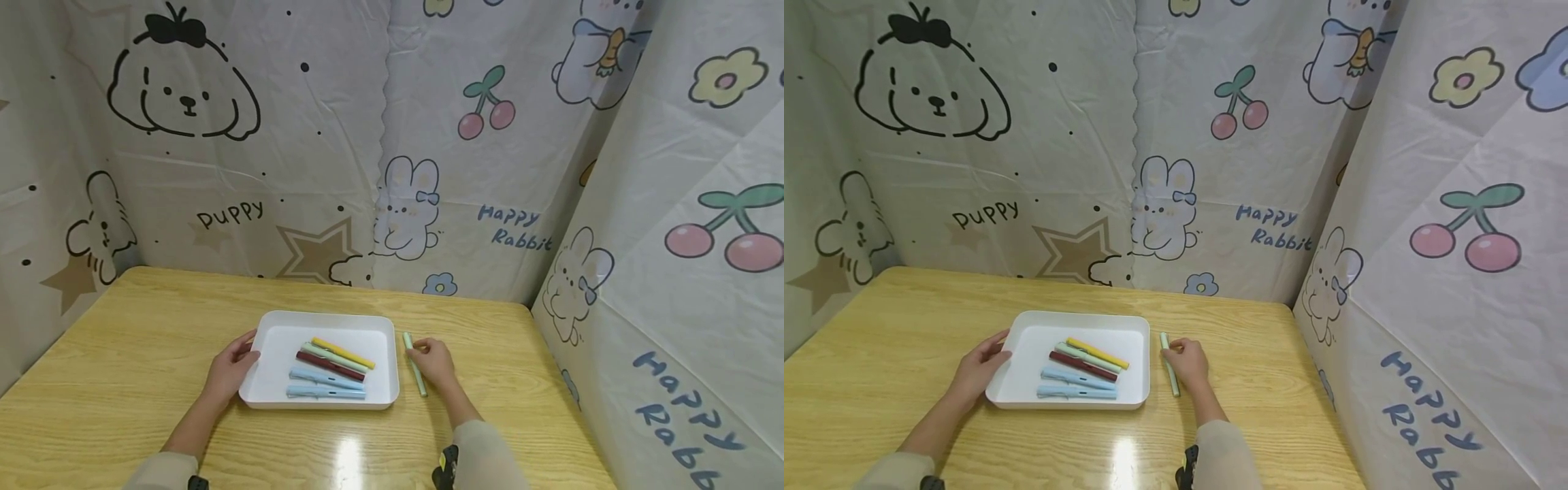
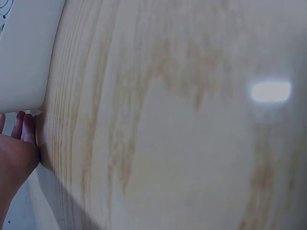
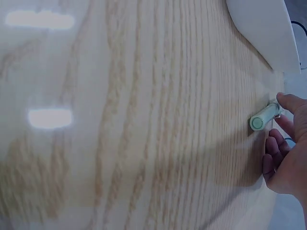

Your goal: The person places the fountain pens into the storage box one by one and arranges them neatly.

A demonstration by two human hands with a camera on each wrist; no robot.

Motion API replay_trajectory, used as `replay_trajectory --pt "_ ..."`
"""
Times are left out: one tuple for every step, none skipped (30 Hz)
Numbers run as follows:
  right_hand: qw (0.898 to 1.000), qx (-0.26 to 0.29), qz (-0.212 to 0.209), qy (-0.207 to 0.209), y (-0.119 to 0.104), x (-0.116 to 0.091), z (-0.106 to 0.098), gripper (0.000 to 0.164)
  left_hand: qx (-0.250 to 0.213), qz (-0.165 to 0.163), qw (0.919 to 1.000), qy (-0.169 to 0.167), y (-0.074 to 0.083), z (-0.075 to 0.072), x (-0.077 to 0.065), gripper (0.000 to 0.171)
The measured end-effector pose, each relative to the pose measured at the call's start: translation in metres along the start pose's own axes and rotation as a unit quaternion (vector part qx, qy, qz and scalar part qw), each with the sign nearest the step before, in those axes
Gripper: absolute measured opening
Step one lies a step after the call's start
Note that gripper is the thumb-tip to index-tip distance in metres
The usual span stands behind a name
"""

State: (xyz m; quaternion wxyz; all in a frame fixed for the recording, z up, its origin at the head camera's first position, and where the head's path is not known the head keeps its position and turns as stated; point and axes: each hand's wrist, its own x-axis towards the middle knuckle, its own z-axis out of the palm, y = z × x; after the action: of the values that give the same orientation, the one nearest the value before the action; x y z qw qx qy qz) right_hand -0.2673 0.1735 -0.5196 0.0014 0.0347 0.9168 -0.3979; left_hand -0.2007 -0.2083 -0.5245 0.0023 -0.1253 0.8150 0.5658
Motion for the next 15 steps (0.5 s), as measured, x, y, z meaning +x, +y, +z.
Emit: replay_trajectory --pt "1.0 -0.005 0.001 0.002 -0.0002 -0.0004 0.0007 0.033 -0.001 0.001 1.0 0.0 0.0001 0.0001 -0.0002 0.051" --pt "1.0 -0.01 0.003 0.003 -0.0003 -0.0005 0.0015 0.033 -0.001 0.0 1.0 0.0 0.0004 0.0001 -0.0005 0.051" --pt "1.0 -0.015 0.005 0.003 -0.0003 -0.0008 0.002 0.034 -0.001 -0.001 1.0 0.0 0.0007 0.0 -0.0007 0.051" --pt "1.0 -0.02 0.009 0.004 -0.0001 -0.0007 0.0027 0.034 -0.003 0.0 1.0 -0.001 0.0008 0.0001 -0.0007 0.051" --pt "1.0 -0.026 0.01 0.005 0.0001 -0.0007 0.0031 0.035 -0.003 -0.001 1.0 -0.001 0.0011 0.0 -0.0008 0.051" --pt "0.999 -0.031 0.011 0.006 0.0003 -0.0004 0.0036 0.035 -0.002 -0.002 1.0 -0.003 0.0014 -0.0001 -0.0008 0.051" --pt "0.999 -0.034 0.012 0.006 0.0005 -0.0002 0.0039 0.035 -0.003 -0.001 1.0 -0.003 0.0015 0.0 -0.001 0.051" --pt "0.999 -0.039 0.011 0.006 0.0008 0.0 0.0041 0.036 -0.002 -0.003 1.0 -0.003 0.0015 -0.0001 -0.0008 0.051" --pt "0.999 -0.041 0.009 0.007 0.0009 0.0001 0.0042 0.036 -0.003 -0.003 1.0 -0.004 0.0014 -0.0003 -0.0007 0.051" --pt "0.999 -0.043 0.007 0.007 0.001 0.0001 0.0041 0.035 -0.003 -0.004 1.0 -0.004 0.0014 -0.0004 -0.0004 0.051" --pt "0.999 -0.043 0.006 0.008 0.0009 0.0001 0.004 0.035 -0.002 -0.004 1.0 -0.005 0.0014 -0.0007 -0.0003 0.052" --pt "0.999 -0.043 0.005 0.008 0.0008 0.0 0.0038 0.034 -0.003 -0.003 1.0 -0.006 0.0014 -0.0008 -0.0003 0.052" --pt "0.999 -0.045 0.001 0.009 0.0006 -0.0001 0.0037 0.034 -0.005 -0.003 1.0 -0.006 0.0011 -0.0009 -0.0002 0.052" --pt "0.999 -0.046 -0.002 0.011 0.0005 -0.0002 0.0035 0.034 -0.005 -0.004 1.0 -0.007 0.001 -0.0012 0.0 0.052" --pt "0.999 -0.047 -0.005 0.011 0.0003 -0.0002 0.0034 0.033 -0.006 -0.003 1.0 -0.007 0.0007 -0.0012 0.0002 0.052"
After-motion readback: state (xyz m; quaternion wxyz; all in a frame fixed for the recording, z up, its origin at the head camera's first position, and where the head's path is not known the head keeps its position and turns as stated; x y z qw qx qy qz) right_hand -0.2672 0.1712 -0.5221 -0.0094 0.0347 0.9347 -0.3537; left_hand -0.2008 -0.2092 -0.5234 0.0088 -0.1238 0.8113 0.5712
